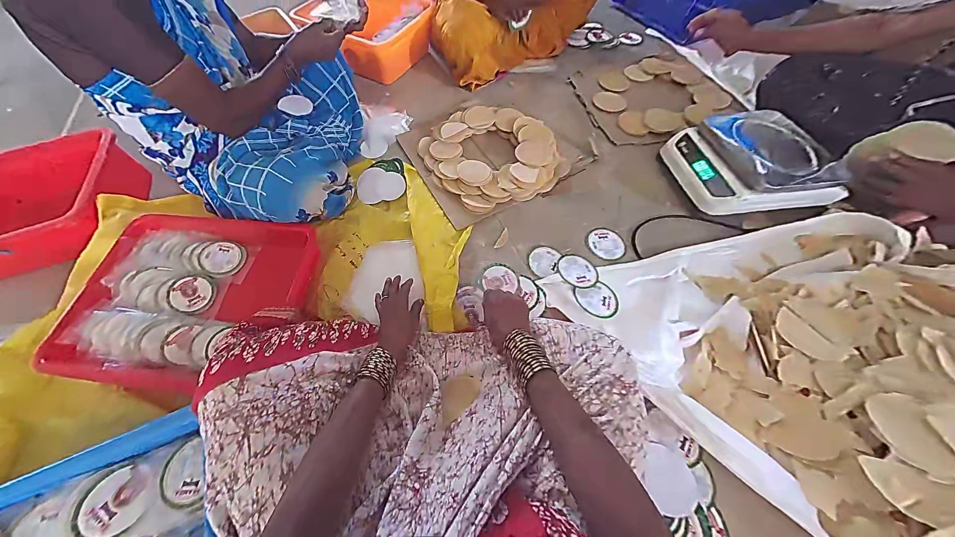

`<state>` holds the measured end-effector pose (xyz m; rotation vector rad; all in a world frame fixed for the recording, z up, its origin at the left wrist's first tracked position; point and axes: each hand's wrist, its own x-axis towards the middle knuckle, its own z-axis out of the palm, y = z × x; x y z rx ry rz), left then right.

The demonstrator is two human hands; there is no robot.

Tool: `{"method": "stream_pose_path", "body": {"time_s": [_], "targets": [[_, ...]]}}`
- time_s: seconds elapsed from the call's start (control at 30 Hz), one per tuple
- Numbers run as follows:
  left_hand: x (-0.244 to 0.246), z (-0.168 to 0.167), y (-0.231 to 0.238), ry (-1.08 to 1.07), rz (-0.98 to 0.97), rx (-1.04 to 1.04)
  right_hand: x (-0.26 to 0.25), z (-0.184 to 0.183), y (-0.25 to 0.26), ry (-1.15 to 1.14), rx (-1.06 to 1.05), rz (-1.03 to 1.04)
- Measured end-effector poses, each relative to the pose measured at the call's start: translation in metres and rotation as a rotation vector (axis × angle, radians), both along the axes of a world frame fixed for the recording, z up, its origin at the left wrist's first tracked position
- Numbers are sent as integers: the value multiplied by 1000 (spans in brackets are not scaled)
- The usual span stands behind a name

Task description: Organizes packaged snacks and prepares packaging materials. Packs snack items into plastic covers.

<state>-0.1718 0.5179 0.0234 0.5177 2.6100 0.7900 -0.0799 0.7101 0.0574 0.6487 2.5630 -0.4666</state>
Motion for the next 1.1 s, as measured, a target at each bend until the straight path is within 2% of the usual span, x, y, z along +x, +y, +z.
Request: {"method": "stream_pose_path", "body": {"time_s": [0.07,0.17,0.23,0.3,0.37,0.47,0.53,0.6,0.67,0.73,0.8,0.9,1.0,1.1], "targets": [[9,4,2,161,14,167,9,5,9,194,-135,-163],[28,24,9,275,-58,440,33,4,12,710,-422,-313],[48,45,11,271,-162,572,54,18,6,844,-585,-261],[66,69,13,245,-298,662,73,36,-3,890,-574,-142],[78,87,12,107,-427,754,88,52,-10,955,-591,-31],[89,97,11,-258,-539,958,105,71,-20,1021,-730,30],[96,100,5,-538,-554,1046,112,79,-25,1011,-783,37],[106,107,-2,-762,-556,1017,118,85,-30,1002,-725,58],[119,113,-9,-787,-451,945,122,85,-37,1017,-620,87],[127,112,-15,-617,-342,883,121,84,-39,1037,-590,93],[126,103,-20,-348,-269,835,116,83,-29,1052,-590,48],[108,87,-33,-39,-131,856,97,75,16,974,-400,-171],[85,74,-47,60,61,871,70,58,86,659,-180,-372],[70,61,-53,50,189,888,44,31,138,217,-29,-318]]}}
